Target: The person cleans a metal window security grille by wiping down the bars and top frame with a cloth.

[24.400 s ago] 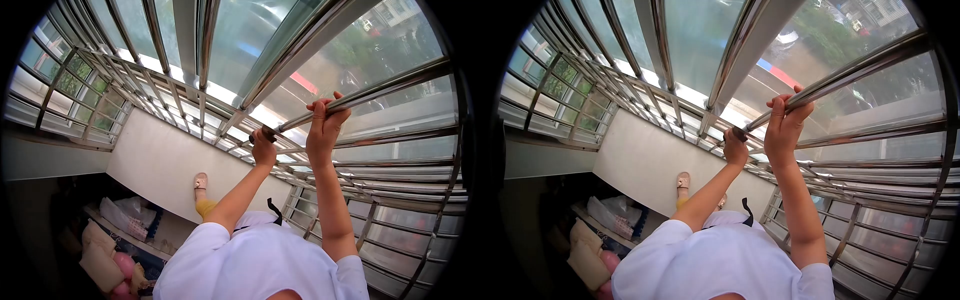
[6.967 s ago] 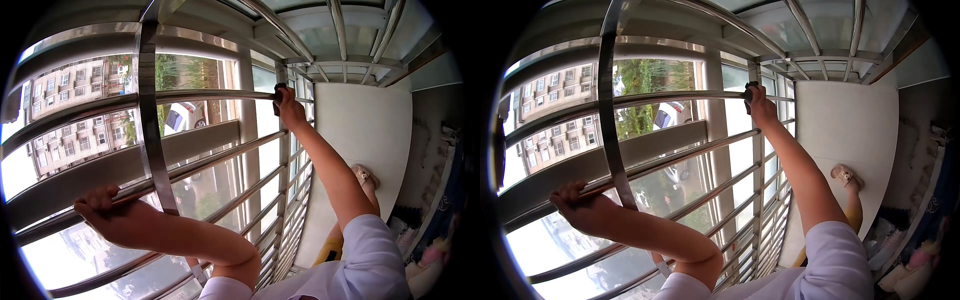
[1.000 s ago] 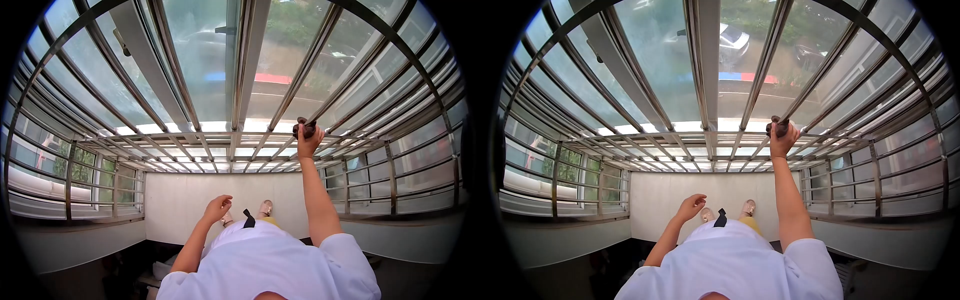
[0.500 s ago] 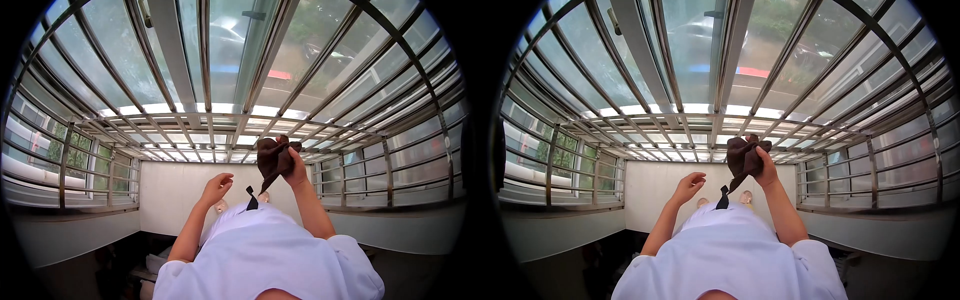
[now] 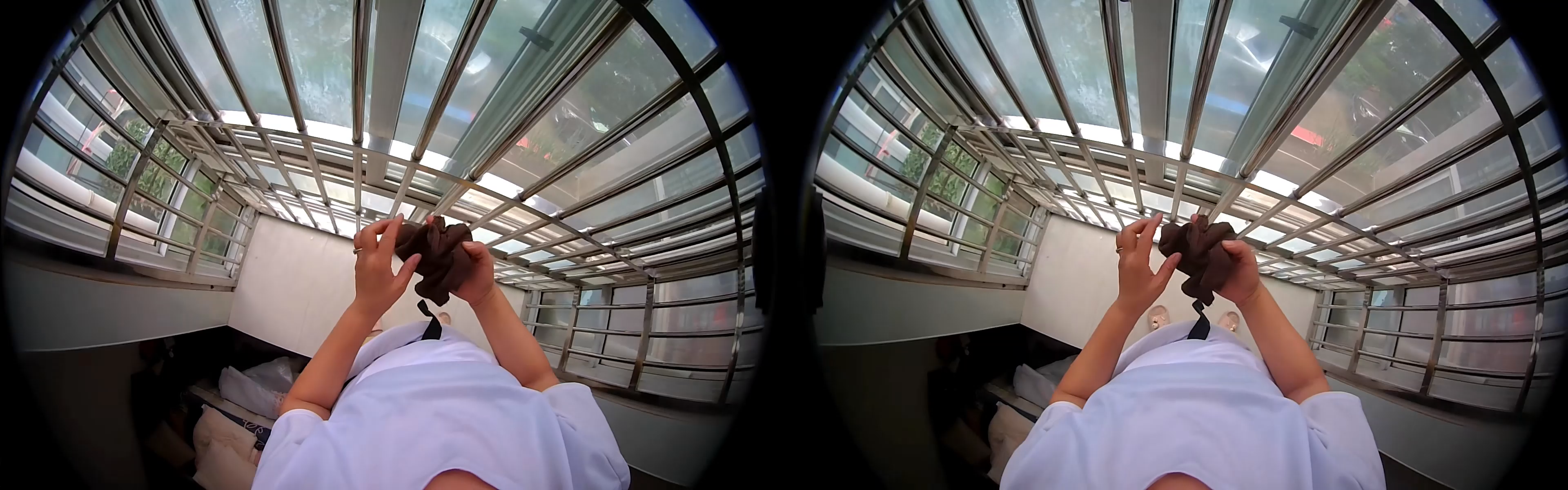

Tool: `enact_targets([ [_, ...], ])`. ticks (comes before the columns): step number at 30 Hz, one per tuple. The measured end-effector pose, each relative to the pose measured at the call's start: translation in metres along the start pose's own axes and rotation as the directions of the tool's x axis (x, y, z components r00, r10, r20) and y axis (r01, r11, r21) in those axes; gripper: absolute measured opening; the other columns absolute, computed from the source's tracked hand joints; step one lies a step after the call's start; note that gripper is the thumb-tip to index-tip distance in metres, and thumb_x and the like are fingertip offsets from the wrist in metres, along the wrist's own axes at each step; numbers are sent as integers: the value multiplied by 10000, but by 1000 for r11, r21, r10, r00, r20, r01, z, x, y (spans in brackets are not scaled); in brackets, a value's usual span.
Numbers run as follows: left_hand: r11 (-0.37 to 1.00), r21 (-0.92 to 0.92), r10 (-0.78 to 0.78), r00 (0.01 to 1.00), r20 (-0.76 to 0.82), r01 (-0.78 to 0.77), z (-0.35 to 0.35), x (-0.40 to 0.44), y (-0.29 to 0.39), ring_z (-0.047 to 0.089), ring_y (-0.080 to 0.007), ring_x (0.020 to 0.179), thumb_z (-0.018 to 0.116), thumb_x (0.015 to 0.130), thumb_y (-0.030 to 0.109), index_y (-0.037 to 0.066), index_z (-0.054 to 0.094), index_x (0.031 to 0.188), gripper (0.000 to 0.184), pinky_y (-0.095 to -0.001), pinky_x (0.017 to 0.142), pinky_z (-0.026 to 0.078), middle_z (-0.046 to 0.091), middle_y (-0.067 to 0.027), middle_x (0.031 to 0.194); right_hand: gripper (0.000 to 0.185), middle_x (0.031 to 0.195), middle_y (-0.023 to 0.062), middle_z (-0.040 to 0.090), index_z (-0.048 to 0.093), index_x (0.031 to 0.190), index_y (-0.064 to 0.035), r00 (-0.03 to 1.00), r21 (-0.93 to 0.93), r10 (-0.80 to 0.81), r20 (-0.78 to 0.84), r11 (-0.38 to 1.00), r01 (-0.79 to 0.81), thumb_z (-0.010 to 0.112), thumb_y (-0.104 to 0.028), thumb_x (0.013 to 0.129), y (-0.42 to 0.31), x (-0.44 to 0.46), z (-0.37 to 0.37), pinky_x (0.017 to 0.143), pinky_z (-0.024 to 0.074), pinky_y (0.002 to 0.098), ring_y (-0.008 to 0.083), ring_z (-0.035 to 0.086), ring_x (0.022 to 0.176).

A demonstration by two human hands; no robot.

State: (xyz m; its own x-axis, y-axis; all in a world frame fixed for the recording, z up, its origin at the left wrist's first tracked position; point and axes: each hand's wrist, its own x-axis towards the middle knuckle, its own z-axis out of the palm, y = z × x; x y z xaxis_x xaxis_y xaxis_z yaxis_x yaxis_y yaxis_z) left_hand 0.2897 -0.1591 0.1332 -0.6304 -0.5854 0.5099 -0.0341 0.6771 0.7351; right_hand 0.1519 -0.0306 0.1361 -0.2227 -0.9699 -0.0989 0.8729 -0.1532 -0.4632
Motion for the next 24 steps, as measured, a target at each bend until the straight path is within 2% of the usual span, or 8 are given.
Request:
enact_targets([
  [3, 989, 33, 137, 984, 112, -142, -9, 7, -13, 497, -263, 1032, 748, 743, 132, 23, 552, 1204, 513, -381, 891, 394, 550, -116, 1077, 683, 1381, 101, 453, 315, 1434, -59, 993, -7, 113, 44, 994, -113, 496, -278, 813, 11, 10, 1, 1083, 318, 415, 265, 451, 1261],
  [5, 905, -367, -177, 975, 136, 216, -2, -7, -43, 567, -196, 926, 681, 807, 76, 15, 566, 1108, 328, -332, 827, 451, 608, -90, 961, 690, 1374, 107, 462, 344, 1419, -52, 983, -23, 177, 57, 984, -176, 534, -254, 788, 12, 16, 3, 1064, 344, 412, 267, 464, 1250],
  [7, 302, -848, -516, 823, 239, 436, -8, -5, -41, 589, -113, 741, 509, 949, 156, 42, 561, 981, 130, -223, 688, 473, 617, -27, 856, 698, 1359, 107, 480, 364, 1409, -44, 959, -84, 282, 24, 957, -279, 564, -214, 763, 7, 17, -29, 1036, 382, 408, 261, 477, 1238],
  [9, 31, -874, -573, 726, 381, 484, -28, 0, -38, 601, -114, 743, 423, 974, 203, 52, 538, 1036, 200, -227, 692, 490, 628, -40, 886, 699, 1323, 117, 513, 379, 1404, -46, 981, -350, 188, -56, 916, -196, 585, -179, 750, 8, 23, -31, 1013, 409, 402, 254, 518, 1194],
  [14, -172, -877, -611, 651, 452, 448, -29, -16, -66, 591, -174, 1009, 378, 979, 183, 52, 509, 1148, 251, -317, 886, 488, 601, -83, 1098, 619, 1296, 126, 531, 391, 1399, -59, 962, -528, 241, -125, 805, -270, 600, -64, 817, 11, 25, -48, 1003, 417, 378, 234, 536, 1166],
  [17, -78, -883, -618, 672, 407, 463, -30, -19, -67, 602, -162, 962, 433, 973, 168, 47, 524, 1147, 231, -296, 853, 489, 619, -78, 1053, 544, 1239, 116, 553, 442, 1353, -64, 964, -778, 71, -255, 577, -248, 654, -115, 854, 23, 35, -49, 1006, 414, 358, 221, 535, 1156],
  [21, 749, -473, -467, 876, 122, 465, -17, -34, -71, 611, -174, 829, 620, 854, 58, 17, 632, 973, 126, -292, 735, 494, 634, -81, 937, 708, 1299, 134, 505, 432, 1345, -61, 977, -905, 27, -210, 373, -205, 770, -311, 776, 36, 42, -35, 1036, 384, 399, 267, 500, 1211],
  [24, 881, -369, -242, 952, 186, 296, -22, -32, -60, 611, -254, 792, 651, 775, -10, 28, 637, 973, 202, -326, 709, 495, 600, -98, 906, 795, 1289, 135, 505, 405, 1373, -97, 993, -969, 107, -45, 238, -69, 811, -309, 722, 48, 40, -12, 1045, 360, 396, 259, 485, 1219],
])
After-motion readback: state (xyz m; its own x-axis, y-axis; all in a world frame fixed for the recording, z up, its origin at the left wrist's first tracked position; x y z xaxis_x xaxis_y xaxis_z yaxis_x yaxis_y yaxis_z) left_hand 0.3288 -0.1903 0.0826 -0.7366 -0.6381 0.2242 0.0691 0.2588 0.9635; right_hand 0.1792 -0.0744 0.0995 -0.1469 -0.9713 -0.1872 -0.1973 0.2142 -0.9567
